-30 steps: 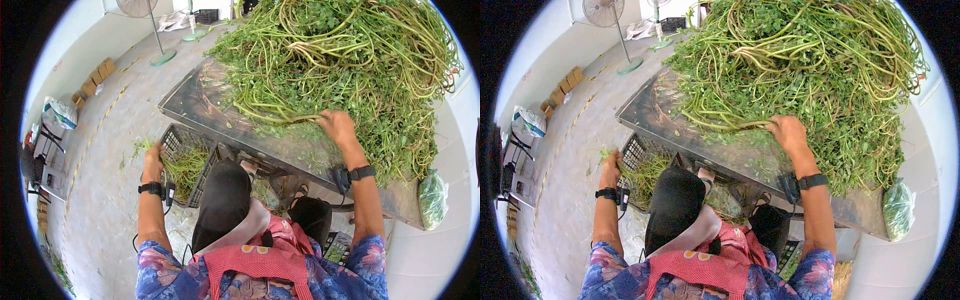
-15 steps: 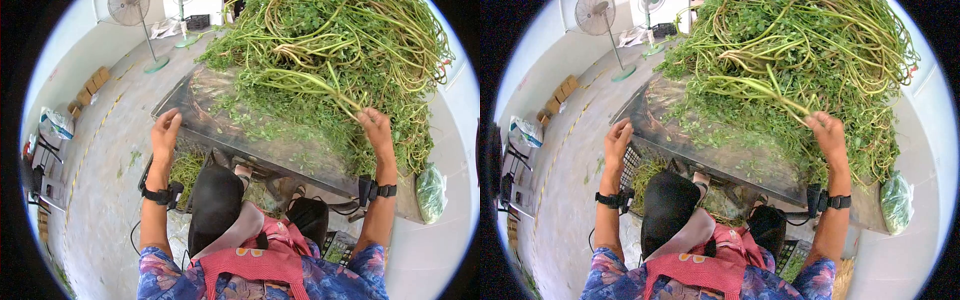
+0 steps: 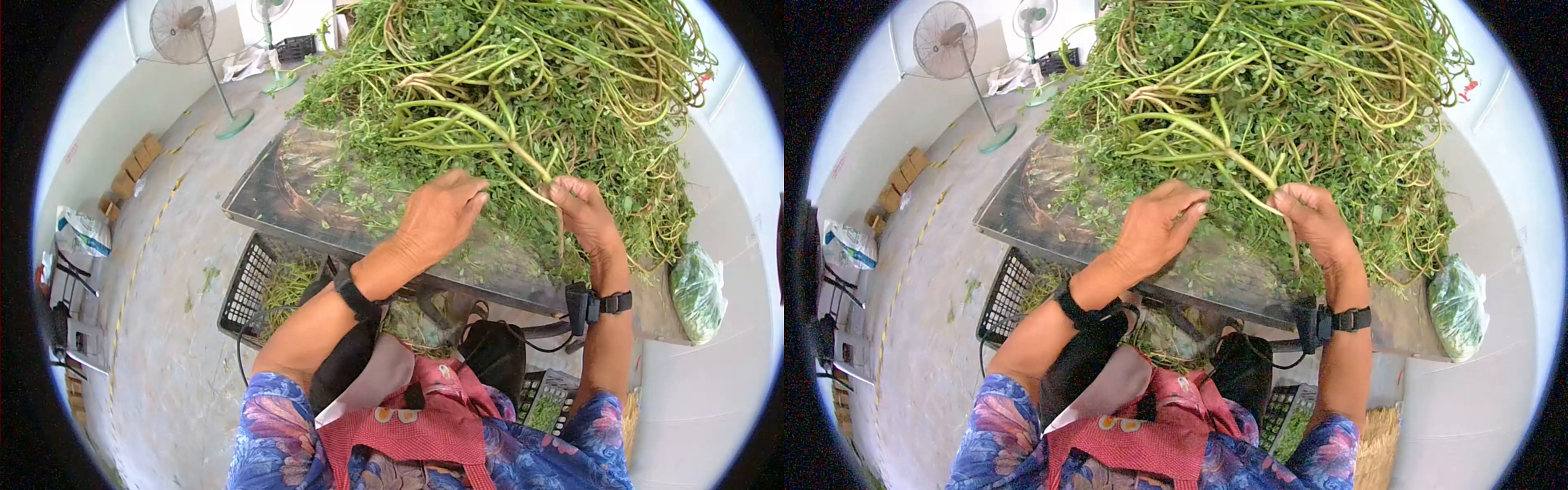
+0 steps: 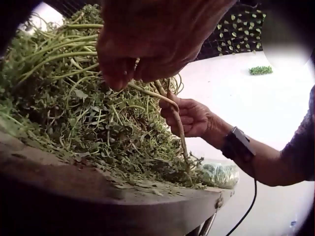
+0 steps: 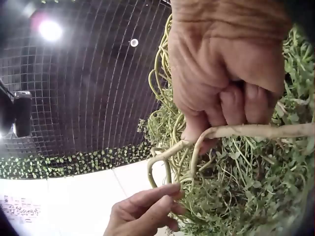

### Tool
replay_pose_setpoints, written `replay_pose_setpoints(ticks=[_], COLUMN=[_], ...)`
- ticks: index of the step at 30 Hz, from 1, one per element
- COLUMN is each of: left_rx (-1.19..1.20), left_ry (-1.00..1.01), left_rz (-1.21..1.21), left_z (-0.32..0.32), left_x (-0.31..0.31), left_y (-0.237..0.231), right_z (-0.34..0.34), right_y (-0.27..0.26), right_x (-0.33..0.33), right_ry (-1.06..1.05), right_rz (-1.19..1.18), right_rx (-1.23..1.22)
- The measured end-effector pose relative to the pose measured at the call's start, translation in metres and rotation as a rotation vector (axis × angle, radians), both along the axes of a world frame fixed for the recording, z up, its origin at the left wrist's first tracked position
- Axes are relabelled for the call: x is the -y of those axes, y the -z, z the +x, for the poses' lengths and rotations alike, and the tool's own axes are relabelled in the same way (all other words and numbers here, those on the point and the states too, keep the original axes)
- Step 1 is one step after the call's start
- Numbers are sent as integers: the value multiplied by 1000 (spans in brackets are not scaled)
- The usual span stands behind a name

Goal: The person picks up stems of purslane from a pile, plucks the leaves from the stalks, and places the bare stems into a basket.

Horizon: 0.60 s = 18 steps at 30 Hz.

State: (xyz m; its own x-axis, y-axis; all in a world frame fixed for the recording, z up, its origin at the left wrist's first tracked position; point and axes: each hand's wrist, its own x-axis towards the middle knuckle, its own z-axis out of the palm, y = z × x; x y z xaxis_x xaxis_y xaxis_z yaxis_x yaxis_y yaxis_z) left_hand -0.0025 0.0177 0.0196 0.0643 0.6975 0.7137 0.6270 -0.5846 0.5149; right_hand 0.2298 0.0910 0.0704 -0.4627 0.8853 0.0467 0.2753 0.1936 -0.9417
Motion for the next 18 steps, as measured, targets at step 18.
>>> replay_pose_setpoints(ticks=[18], left_rx=[-225], left_ry=[-25], left_rz=[-41], left_z=[9], left_x=[-37], left_y=[27], right_z=[-9], right_y=[-1], right_x=[-15], right_ry=[54], right_rz=[120], right_rx=[87])
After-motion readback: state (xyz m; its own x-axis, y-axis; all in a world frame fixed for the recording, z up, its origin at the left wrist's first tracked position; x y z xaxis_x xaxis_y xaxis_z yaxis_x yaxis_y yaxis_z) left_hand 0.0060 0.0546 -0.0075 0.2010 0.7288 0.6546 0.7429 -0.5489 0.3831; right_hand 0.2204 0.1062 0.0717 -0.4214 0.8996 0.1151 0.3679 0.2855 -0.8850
